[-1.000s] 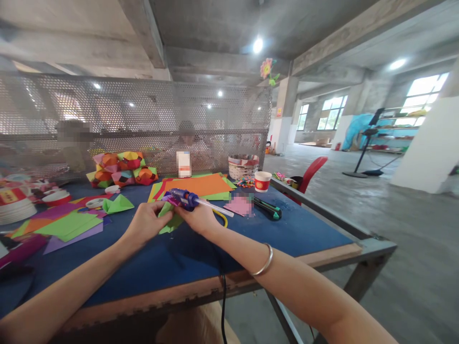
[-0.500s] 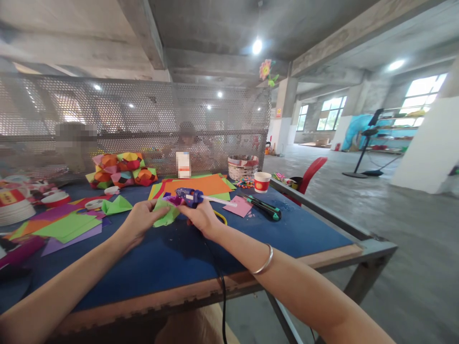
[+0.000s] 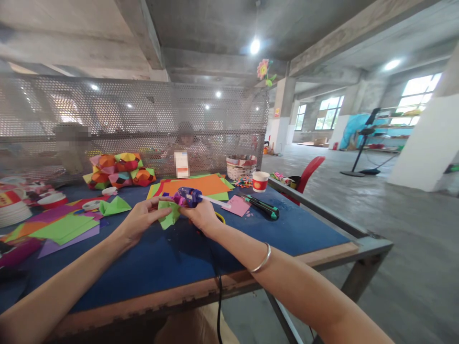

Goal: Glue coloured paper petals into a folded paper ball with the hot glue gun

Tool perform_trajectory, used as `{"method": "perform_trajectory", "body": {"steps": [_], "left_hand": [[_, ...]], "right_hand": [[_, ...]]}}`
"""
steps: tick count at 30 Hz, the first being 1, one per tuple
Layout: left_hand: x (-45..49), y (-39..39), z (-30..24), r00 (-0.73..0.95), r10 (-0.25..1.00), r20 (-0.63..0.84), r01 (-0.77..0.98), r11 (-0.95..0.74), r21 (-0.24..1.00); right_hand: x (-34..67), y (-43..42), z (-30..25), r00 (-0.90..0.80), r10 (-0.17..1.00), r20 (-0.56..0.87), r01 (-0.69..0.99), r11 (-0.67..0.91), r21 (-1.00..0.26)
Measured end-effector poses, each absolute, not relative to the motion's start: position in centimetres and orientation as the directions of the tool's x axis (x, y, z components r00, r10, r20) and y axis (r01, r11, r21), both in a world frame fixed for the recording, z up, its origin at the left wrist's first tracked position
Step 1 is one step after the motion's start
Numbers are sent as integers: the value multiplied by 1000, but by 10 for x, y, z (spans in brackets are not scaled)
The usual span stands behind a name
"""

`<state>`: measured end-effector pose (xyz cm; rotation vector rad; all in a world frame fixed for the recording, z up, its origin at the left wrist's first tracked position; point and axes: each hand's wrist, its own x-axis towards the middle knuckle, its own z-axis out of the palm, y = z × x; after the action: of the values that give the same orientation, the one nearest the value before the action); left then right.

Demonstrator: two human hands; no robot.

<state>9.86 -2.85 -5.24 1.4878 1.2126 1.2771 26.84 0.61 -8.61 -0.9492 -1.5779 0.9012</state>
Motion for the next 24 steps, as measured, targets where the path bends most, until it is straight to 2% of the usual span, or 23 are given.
{"method": "perform_trajectory", "body": {"steps": [5, 11, 16, 18, 21, 24], "left_hand": [[93, -25, -53, -8, 954, 298, 250, -287, 925], [91, -21, -56, 114, 976, 185, 284, -210, 935], [91, -19, -63, 215, 897, 385, 451, -441, 776], [91, -18, -68, 264, 880, 394, 513, -474, 716], [90, -17, -72, 273, 900, 340, 615, -435, 658], [89, -16, -70, 189, 934, 302, 565, -355, 745]], "right_hand": [[271, 10, -86, -123, 894, 431, 148, 446, -883], [270, 12, -89, -113, 886, 449, 205, 463, -862], [267, 10, -89, -158, 871, 465, 238, 491, -838], [266, 7, -89, -186, 863, 470, 222, 503, -835], [265, 4, -89, -178, 853, 490, 225, 520, -824], [266, 3, -88, -176, 846, 503, 222, 532, -817]]}}
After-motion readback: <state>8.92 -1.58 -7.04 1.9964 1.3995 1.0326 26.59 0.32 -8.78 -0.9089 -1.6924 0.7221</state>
